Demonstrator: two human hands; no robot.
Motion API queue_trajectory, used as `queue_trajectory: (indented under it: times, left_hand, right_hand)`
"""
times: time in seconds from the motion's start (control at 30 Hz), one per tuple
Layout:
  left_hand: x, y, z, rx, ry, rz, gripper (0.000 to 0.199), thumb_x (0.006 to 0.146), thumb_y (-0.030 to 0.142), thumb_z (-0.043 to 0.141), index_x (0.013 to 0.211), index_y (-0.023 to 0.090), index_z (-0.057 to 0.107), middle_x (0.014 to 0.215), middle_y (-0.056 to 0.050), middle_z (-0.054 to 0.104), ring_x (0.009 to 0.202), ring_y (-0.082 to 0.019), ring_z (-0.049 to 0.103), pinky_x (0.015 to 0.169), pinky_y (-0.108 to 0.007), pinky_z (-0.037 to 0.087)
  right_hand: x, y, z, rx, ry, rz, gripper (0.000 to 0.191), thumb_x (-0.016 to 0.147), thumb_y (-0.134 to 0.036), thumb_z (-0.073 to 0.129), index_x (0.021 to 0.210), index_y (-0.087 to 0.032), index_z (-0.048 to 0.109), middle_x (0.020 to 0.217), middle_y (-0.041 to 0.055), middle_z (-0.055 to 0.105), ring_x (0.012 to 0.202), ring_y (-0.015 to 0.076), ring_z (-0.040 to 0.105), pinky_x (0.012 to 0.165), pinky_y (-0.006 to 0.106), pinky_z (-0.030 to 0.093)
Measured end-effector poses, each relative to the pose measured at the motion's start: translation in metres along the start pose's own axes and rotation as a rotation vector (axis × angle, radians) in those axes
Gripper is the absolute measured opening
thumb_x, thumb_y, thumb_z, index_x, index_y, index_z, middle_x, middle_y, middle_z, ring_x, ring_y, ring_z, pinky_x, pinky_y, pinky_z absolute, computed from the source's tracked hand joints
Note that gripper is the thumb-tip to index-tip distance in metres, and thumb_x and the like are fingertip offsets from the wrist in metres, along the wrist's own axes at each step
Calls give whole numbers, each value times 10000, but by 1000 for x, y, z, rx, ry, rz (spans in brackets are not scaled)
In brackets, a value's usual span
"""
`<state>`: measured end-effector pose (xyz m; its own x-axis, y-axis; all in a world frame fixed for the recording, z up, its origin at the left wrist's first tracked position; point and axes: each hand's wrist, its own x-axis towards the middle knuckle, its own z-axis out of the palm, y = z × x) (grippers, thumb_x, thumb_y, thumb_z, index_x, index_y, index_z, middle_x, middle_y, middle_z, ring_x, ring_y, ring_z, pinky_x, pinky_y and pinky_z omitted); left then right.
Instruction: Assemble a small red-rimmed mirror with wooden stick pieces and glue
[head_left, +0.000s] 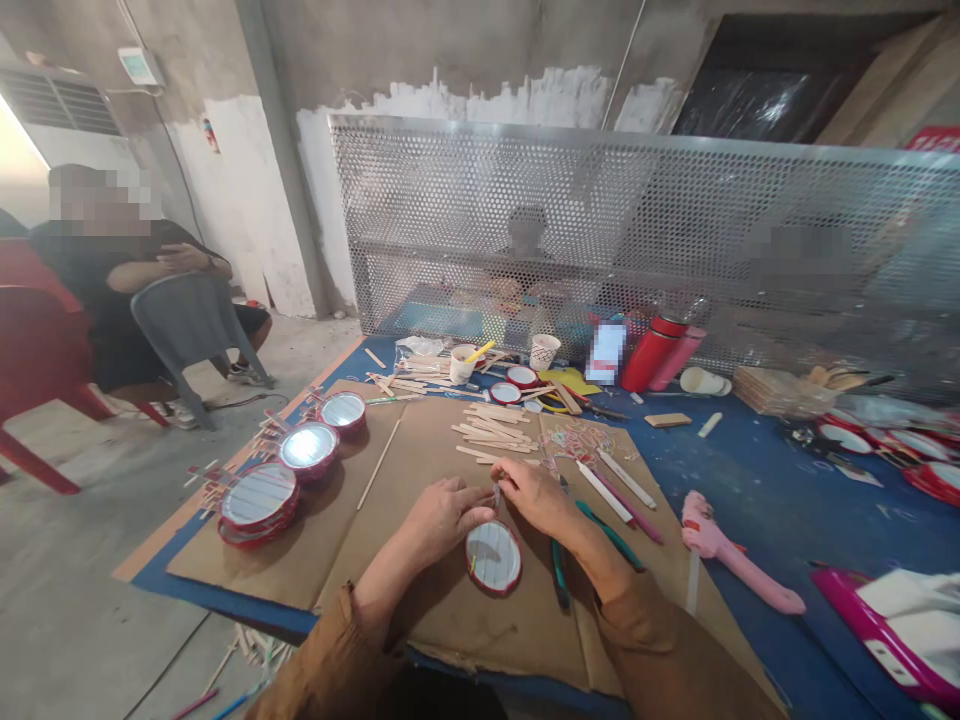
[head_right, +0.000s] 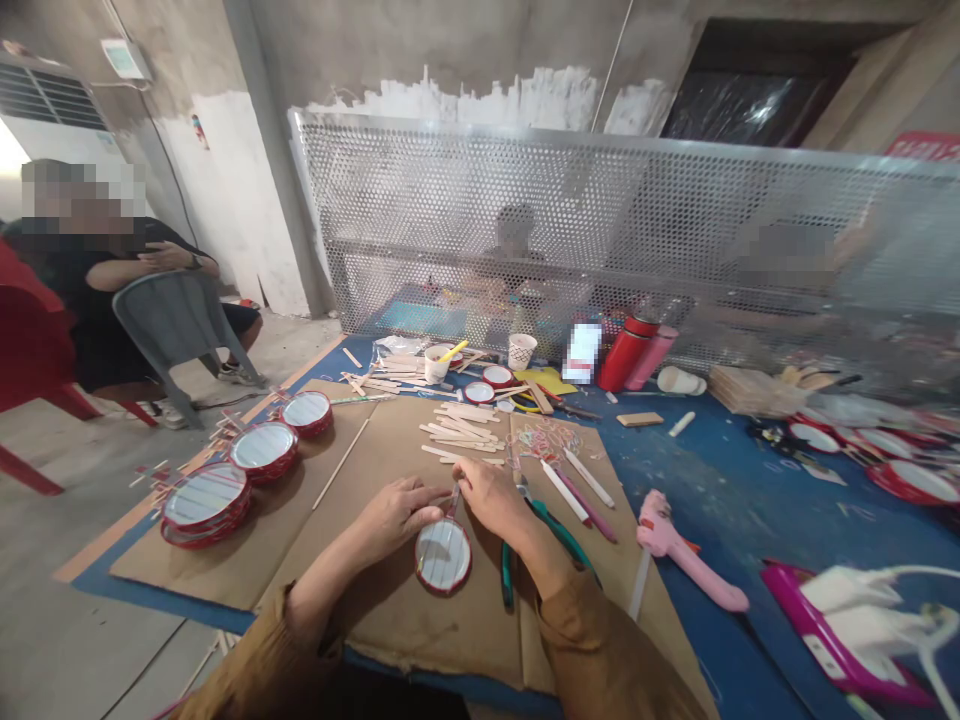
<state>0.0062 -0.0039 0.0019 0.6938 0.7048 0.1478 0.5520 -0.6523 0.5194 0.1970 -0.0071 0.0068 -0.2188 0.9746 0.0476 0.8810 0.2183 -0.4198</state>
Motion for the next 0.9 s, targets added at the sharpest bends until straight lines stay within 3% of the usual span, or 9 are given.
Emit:
queue_trajectory:
  times: [0.17, 0.3, 0.47, 0.7, 0.9]
  left_hand:
    - [-3, -1, 0, -234, 84, -120, 309, 919, 291, 381, 1090, 217, 628, 1080, -72, 682, 986, -200, 603, 854, -287, 445]
    - [-4, -8, 10, -330, 187, -224, 169, 803, 209, 501, 961, 215, 560, 714, 28, 621, 680, -144, 575, 656, -232, 439]
    - [-3, -11, 13, -395, 349, -236, 88, 736, 186, 536, 709, 213, 457, 633, 61, 498, 588, -119, 477, 586, -216, 391]
    - [-4, -7, 5, -276, 275, -225, 212, 844, 253, 435, 696, 197, 576, 674, -7, 620, 666, -160, 562, 638, -245, 421]
    - [-4, -10, 7, -202, 225, -199, 245, 864, 219, 386, 763, 199, 609, 784, -46, 665, 768, -185, 607, 710, -260, 441]
  right_hand:
    - [-1, -2, -3, 5, 4, 15, 236, 828, -114, 442, 967, -201, 613, 880, 30, 678, 848, 164, 600, 717, 245, 364]
    - [-1, -4, -6, 7, 8, 36, 218, 818, -107, 457, 931, -194, 622, 844, 30, 676, 815, 163, 594, 689, 240, 355]
    - [-1, -8, -9, 12, 14, 52, 145, 811, -121, 492, 832, -184, 621, 778, 21, 659, 754, 154, 573, 641, 233, 331]
    - [-3, -8, -9, 31, 27, 46, 94, 821, -174, 525, 801, -175, 616, 755, 30, 647, 729, 166, 562, 633, 248, 340]
    - [-4, 3, -8, 104, -27, -77, 274, 820, -76, 453, 953, -226, 640, 994, 11, 666, 957, 156, 577, 823, 247, 386]
